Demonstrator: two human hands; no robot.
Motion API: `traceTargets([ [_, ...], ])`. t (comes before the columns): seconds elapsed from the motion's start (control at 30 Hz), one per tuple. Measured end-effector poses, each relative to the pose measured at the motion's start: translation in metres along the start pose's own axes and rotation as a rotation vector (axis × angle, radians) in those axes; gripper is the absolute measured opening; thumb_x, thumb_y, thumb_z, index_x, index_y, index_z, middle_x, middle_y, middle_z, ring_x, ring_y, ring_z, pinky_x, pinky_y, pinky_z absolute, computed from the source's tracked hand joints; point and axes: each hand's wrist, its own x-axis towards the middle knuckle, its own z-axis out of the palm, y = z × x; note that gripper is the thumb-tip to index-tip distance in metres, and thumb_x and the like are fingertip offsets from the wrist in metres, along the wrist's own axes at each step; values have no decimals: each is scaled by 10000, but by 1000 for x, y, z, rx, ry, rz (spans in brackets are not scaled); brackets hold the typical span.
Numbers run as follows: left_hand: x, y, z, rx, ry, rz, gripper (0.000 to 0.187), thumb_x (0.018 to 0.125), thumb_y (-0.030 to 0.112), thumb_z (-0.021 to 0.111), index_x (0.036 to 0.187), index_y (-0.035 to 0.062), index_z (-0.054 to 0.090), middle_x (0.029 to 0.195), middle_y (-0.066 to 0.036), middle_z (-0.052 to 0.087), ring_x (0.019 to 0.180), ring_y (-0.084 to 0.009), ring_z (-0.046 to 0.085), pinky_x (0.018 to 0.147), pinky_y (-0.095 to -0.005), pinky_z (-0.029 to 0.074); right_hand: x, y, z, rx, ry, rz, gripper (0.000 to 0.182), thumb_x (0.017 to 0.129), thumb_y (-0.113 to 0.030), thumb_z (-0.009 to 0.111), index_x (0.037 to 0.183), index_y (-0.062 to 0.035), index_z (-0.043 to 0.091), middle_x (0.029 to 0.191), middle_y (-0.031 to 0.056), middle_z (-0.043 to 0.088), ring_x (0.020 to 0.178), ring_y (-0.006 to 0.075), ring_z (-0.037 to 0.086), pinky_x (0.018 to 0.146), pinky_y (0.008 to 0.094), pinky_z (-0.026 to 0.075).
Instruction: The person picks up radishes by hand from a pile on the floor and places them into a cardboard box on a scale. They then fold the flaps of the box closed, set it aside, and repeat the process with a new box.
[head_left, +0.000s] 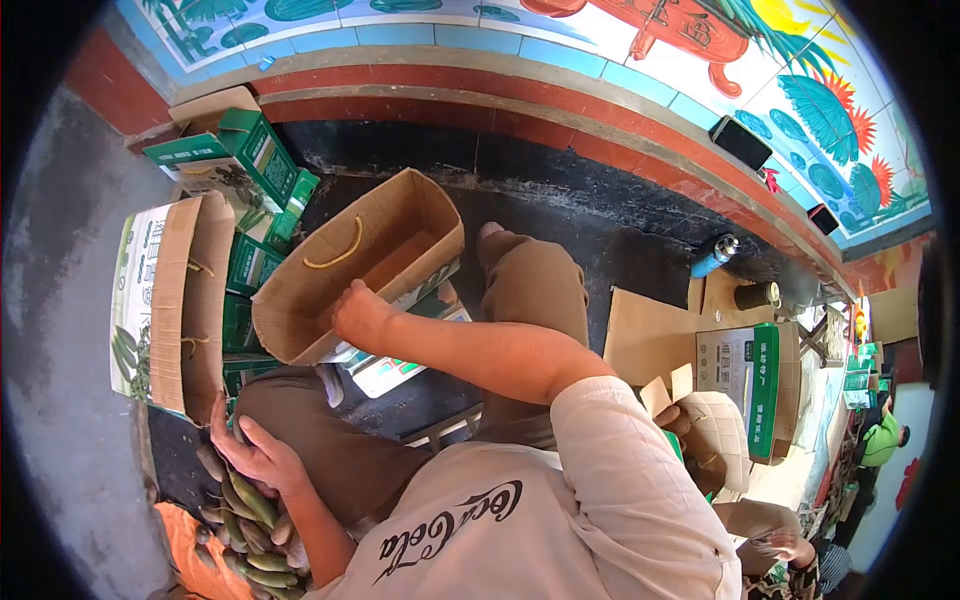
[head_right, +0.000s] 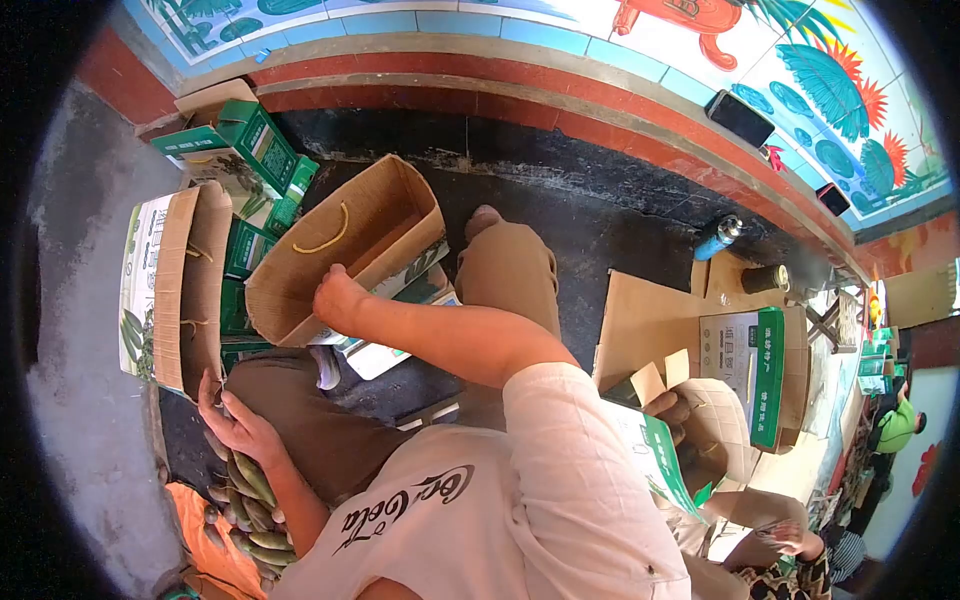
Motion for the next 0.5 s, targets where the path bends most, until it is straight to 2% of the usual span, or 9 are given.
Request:
traceTargets([
  [0.27, -1, -3, 0, 16, -16, 6, 377, 950, 239, 428, 1168, -57, 512, 1159, -201, 559, 1061, -348, 529, 939, -430, 396, 4, -7, 3, -13, -77, 22, 183, 825, -180, 559, 924, -167, 712, 890, 0, 685, 833, 188, 634, 638, 388, 383],
  [0.5, 0, -2, 1, 19, -13, 3, 379, 952, 242, 427, 1168, -56, 515, 1152, -204, 564, 1065, -343, 532, 940, -427, 398, 1, -5, -10, 0, -138, 0, 202, 835, -190, 556, 960, -160, 711, 933, 18, 688, 861, 213, 640, 678, 421, 408],
])
